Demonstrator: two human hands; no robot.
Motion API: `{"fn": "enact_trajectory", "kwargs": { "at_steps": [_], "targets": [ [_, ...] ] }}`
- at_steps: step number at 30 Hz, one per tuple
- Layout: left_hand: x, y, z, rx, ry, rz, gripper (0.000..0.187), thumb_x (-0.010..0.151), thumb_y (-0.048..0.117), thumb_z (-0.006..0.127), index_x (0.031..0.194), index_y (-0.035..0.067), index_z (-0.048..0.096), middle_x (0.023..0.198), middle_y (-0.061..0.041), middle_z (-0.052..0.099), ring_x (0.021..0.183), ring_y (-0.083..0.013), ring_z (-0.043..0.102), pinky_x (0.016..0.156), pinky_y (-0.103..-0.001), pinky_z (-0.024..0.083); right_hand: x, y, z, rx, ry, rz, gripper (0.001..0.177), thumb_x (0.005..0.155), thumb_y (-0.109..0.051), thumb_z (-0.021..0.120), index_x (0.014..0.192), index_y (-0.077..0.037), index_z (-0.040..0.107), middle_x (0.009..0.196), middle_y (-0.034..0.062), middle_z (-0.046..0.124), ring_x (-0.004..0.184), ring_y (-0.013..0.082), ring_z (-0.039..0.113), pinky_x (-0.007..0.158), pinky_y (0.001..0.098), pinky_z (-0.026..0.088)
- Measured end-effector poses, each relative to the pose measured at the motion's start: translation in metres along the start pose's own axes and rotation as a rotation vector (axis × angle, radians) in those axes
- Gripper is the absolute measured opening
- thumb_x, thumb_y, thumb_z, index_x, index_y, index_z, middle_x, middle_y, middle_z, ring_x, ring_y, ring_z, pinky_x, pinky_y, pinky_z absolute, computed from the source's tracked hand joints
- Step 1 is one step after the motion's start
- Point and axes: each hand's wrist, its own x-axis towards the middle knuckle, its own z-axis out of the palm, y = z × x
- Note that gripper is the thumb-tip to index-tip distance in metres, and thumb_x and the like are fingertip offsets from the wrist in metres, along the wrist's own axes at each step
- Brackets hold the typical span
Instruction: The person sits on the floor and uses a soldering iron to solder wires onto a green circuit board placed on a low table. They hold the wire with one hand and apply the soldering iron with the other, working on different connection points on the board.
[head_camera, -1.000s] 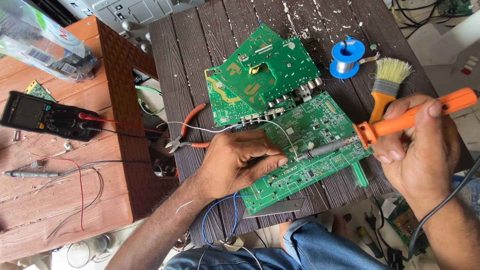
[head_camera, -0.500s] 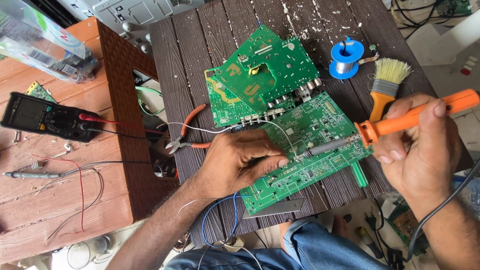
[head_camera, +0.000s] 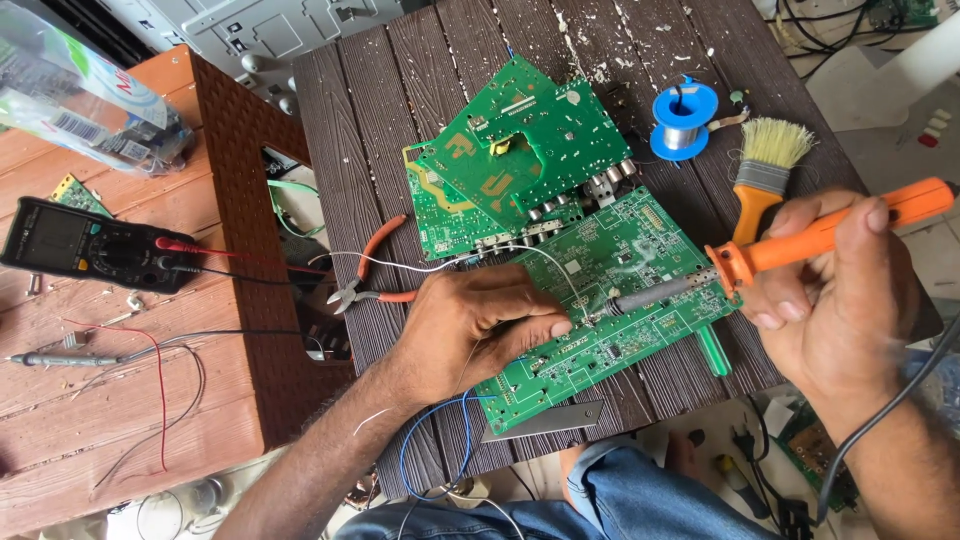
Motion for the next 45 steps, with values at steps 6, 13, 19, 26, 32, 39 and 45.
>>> {"fn": "enact_trajectory", "kwargs": {
  "at_steps": [6,13,19,26,32,39,45],
  "targets": [
    [0.0,0.001,0.0,0.076,-0.009,-0.001,0.019,0.101,0.023,0.064,0.097,0.007,0.074,0.084,-0.003,0.069,0.068,-0.0159,0.067,0.057,-0.029,0.049,0.0,-0.002,0.0,0.012,-0.014,0.027,0.046,0.103,-0.065,0.051,0.097,-0.019,0.054,0.05,-0.0036,0.026,0.04,0.0089,0.025,0.039,0.0218,0.029],
    [-0.002,0.004,-0.006,0.012,-0.011,-0.007,0.017,0.101,0.018,0.064,0.093,0.005,0.072,0.082,-0.004,0.069,0.071,-0.0179,0.067,0.063,-0.031,0.053,-0.002,-0.004,-0.003,0.068,-0.011,0.037,0.044,0.103,-0.062,0.055,0.095,-0.019,0.057,0.051,-0.0043,0.026,0.041,0.0074,0.024,0.041,0.0207,0.029],
    [-0.028,0.031,-0.026,-0.163,0.2,-0.196,0.016,0.098,0.018,0.067,0.101,0.005,0.076,0.096,-0.008,0.079,0.083,-0.0152,0.074,0.075,-0.027,0.06,-0.019,-0.004,-0.022,0.182,-0.036,-0.051,0.038,0.107,-0.056,0.057,0.107,-0.018,0.059,0.055,0.0,0.042,0.047,0.012,0.042,0.052,0.0253,0.038],
    [-0.133,0.08,-0.027,-0.178,0.728,-0.444,0.025,0.096,0.02,0.067,0.107,0.0,0.076,0.076,-0.013,0.076,0.058,-0.0127,0.066,0.041,-0.019,0.051,-0.023,0.009,-0.036,0.362,-0.192,-0.126,0.027,0.115,-0.047,0.051,0.12,-0.026,0.066,0.068,-0.0056,0.054,0.054,0.0121,0.047,0.059,0.0271,0.039],
    [-0.188,0.099,0.0,-0.342,1.076,-0.565,0.031,0.098,0.018,0.062,0.121,-0.002,0.071,0.073,-0.016,0.071,0.035,-0.0146,0.049,0.024,-0.022,0.037,-0.028,0.004,-0.037,0.358,-0.115,-0.041,0.025,0.106,-0.053,0.06,0.112,-0.03,0.066,0.063,-0.0087,0.045,0.052,0.0085,0.038,0.054,0.0233,0.031],
    [-0.168,0.094,-0.016,-0.173,1.136,-0.478,0.022,0.101,0.016,0.061,0.109,-0.002,0.071,0.069,-0.014,0.071,0.053,-0.0148,0.062,0.049,-0.025,0.053,-0.03,0.007,-0.039,0.293,-0.054,-0.018,0.028,0.101,-0.058,0.059,0.108,-0.031,0.065,0.064,-0.0092,0.044,0.052,0.0076,0.037,0.056,0.0219,0.03],
    [-0.119,0.043,-0.054,0.747,0.756,-0.622,0.048,0.095,0.051,0.065,0.13,0.017,0.063,0.12,0.0,0.075,0.067,-0.0189,0.069,0.065,-0.04,0.053,-0.035,0.002,-0.037,0.28,-0.054,-0.035,0.031,0.093,-0.064,0.065,0.106,-0.036,0.067,0.067,-0.0122,0.044,0.054,0.0061,0.037,0.055,0.0209,0.027]
  ]
}}
